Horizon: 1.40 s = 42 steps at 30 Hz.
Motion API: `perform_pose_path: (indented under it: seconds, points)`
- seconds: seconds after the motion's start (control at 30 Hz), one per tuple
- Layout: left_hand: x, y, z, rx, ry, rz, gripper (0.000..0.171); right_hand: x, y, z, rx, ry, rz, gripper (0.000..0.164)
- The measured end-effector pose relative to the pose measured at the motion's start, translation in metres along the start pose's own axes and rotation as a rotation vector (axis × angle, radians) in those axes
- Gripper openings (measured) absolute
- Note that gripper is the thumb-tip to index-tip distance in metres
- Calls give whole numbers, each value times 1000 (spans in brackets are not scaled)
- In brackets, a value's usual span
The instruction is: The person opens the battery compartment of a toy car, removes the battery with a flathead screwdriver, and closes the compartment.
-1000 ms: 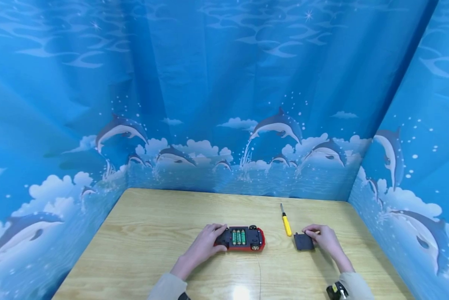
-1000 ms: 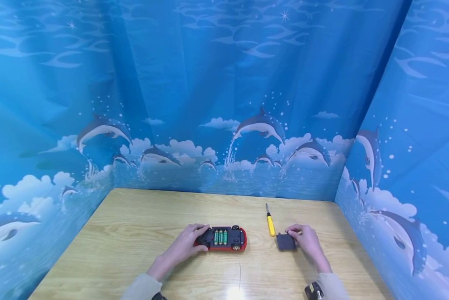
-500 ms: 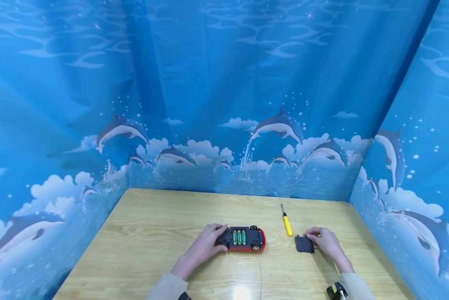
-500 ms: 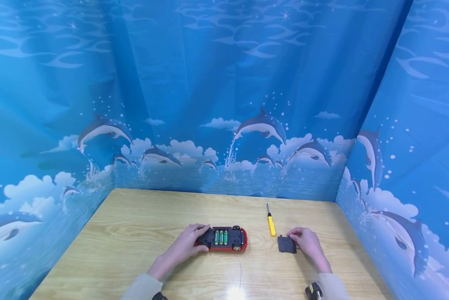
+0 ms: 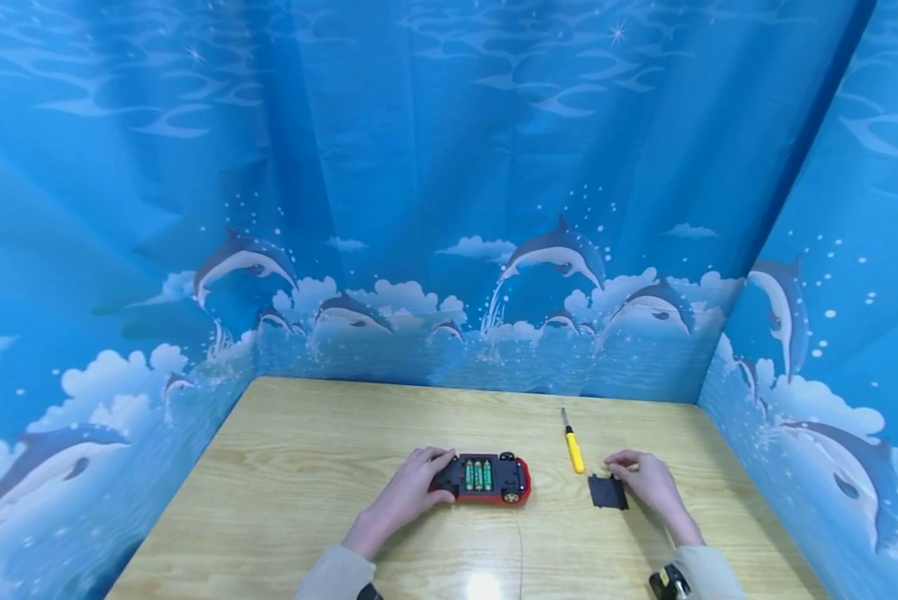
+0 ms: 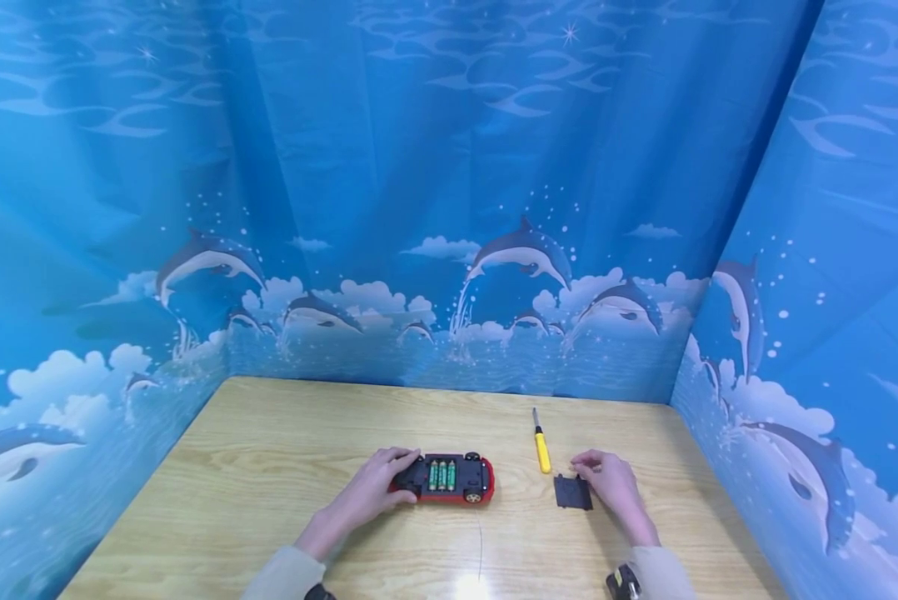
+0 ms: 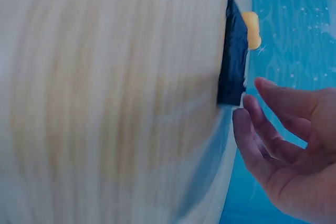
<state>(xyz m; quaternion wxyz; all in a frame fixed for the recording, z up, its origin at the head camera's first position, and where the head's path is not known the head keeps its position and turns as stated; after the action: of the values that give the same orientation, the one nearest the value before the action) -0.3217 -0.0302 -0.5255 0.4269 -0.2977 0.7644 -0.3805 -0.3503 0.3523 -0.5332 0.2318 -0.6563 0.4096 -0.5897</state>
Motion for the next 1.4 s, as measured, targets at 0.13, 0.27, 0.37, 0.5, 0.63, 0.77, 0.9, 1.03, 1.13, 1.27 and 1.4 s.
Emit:
perform_pose_path:
  seconds: [0.13, 0.27, 0.37, 0.5, 0.63, 0.77, 0.9, 1.03, 1.13, 1.27, 1.4]
  points:
    - [0, 0, 0, 4, 0, 0, 75, 13, -4, -1, -47, -4, -41, 18]
    - [0, 0, 0, 5, -1, 0, 75, 35, -6, -2, -96, -73, -51, 15]
    - [0, 0, 0, 4, -4, 0, 75, 51, -5, -3, -115, -112, -53, 15]
    - [0, 0, 0, 3, -7, 0, 75, 71, 0, -3, -120, -138, -91, 15]
    - [0, 0, 0, 1, -6, 1, 74, 90, 7, -1, -121, -174, -146, 14]
    - [0, 1, 0, 2, -7, 5, 74, 109, 19, 1, -100, -207, -206, 14]
    - [0, 1, 0, 4, -7, 4, 74, 125, 37, 3, -49, -225, -241, 16]
    - [0, 1, 1, 2, -5, 0, 75, 138, 55, 7, -4, -251, -263, 17]
    - [1, 2, 1, 3, -5, 5, 74, 143, 68, 11, 23, -254, -280, 18]
    - [1, 2, 1, 6, 0, 9, 74, 147, 81, 15, 48, -271, -272, 20]
    - [1, 3, 0, 13, -7, 8, 73, 151, 88, 19, 62, -292, -240, 19]
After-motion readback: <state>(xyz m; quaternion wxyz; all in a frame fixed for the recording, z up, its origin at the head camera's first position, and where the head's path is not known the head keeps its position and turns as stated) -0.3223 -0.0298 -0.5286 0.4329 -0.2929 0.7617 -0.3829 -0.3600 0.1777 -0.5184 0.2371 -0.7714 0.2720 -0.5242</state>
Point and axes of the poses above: each hand's wrist, its own z-axis away from the middle knuckle, its own y-axis out of the palm, x = y × z, the point moved 9 cm from there along -z, towards the middle knuckle, and after that the axes turned 13 degrees about -x, right-handed, at the moved point
